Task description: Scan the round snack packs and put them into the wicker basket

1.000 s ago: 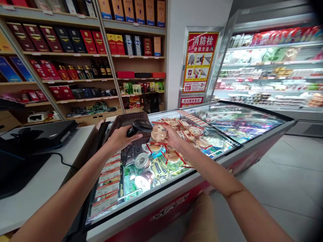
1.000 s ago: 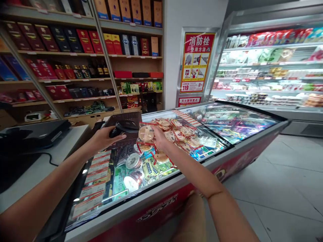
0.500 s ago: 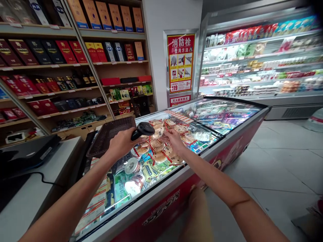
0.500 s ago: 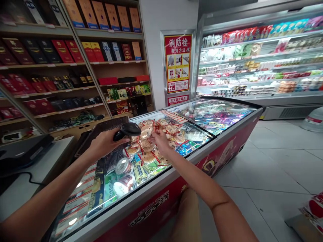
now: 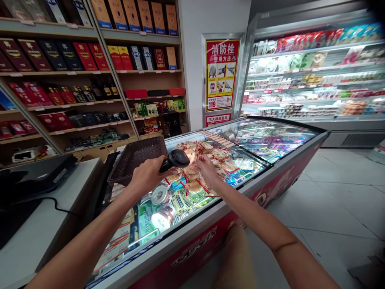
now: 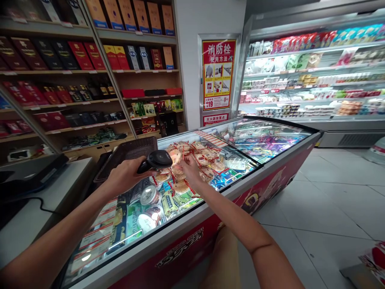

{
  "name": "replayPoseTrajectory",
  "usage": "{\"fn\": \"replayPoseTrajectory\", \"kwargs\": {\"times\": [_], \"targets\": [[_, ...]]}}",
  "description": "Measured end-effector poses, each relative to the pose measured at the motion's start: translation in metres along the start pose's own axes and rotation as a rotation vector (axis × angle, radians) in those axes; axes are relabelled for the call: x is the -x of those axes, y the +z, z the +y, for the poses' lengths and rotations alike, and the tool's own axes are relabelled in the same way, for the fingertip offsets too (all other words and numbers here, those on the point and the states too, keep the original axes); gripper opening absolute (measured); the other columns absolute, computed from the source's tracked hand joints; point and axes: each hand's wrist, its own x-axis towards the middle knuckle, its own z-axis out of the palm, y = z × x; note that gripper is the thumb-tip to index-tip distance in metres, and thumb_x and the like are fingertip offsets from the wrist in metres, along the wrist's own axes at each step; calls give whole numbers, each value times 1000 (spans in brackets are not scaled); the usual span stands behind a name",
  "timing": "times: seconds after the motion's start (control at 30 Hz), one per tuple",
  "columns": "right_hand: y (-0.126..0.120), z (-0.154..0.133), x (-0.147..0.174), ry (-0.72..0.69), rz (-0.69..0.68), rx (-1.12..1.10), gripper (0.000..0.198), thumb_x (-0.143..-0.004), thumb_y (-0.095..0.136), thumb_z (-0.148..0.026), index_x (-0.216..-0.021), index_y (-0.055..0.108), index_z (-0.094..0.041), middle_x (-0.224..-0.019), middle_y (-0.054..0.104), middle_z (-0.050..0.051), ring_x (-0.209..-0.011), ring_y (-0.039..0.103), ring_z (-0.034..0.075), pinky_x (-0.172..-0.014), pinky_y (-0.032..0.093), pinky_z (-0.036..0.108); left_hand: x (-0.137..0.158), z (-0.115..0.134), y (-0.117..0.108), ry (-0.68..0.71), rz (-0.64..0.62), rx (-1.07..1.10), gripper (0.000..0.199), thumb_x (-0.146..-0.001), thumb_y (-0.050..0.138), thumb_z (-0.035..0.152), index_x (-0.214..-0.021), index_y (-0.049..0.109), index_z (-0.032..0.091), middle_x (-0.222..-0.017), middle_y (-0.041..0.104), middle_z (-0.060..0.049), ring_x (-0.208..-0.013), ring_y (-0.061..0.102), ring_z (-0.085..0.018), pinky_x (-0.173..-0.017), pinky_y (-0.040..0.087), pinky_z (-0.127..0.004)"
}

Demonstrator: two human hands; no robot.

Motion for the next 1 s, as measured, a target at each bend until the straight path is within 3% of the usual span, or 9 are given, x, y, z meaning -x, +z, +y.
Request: {"fn": "replayPoseTrajectory", "kwargs": {"times": [0.23, 0.5, 0.83, 1.0], "targets": [[11, 3, 4, -28, -28, -29, 33, -72, 74, -41, -77, 47, -22, -83, 52, -3, -80, 59, 10, -90, 56, 31, 3, -17, 3, -39, 9, 9, 49, -83, 52, 68, -109, 59, 27, -110, 72, -11, -105, 65, -38, -67, 41, -33], [16, 8, 5, -28, -21, -95, 42, -66, 81, -44, -73, 47, -22, -76, 53, -6, -76, 60, 10, -90, 57, 34, 3, -35, 9, -93, 43, 103, 58, -82, 48, 72, -116, 60, 27, -108, 72, -11, -100, 66, -35, -64, 39, -31], [12, 9, 7, -11, -10, -89, 38, -68, 79, -43, -77, 50, -22, -80, 55, -5, -78, 62, 10, -88, 56, 32, 5, -34, 18, 17, 58, 123, 51, -84, 53, 66, -116, 62, 27, -110, 73, -8, -105, 66, -34, -70, 41, -31], [6, 13, 6, -11, 7, -70, 35, -69, 78, -43, -81, 53, -21, -82, 57, -4, -80, 62, 11, -87, 56, 30, 7, -31, 18, 36, 48, 98, 46, -84, 52, 66, -107, 61, 27, -101, 74, -6, -101, 67, -34, -64, 38, -30]]}}
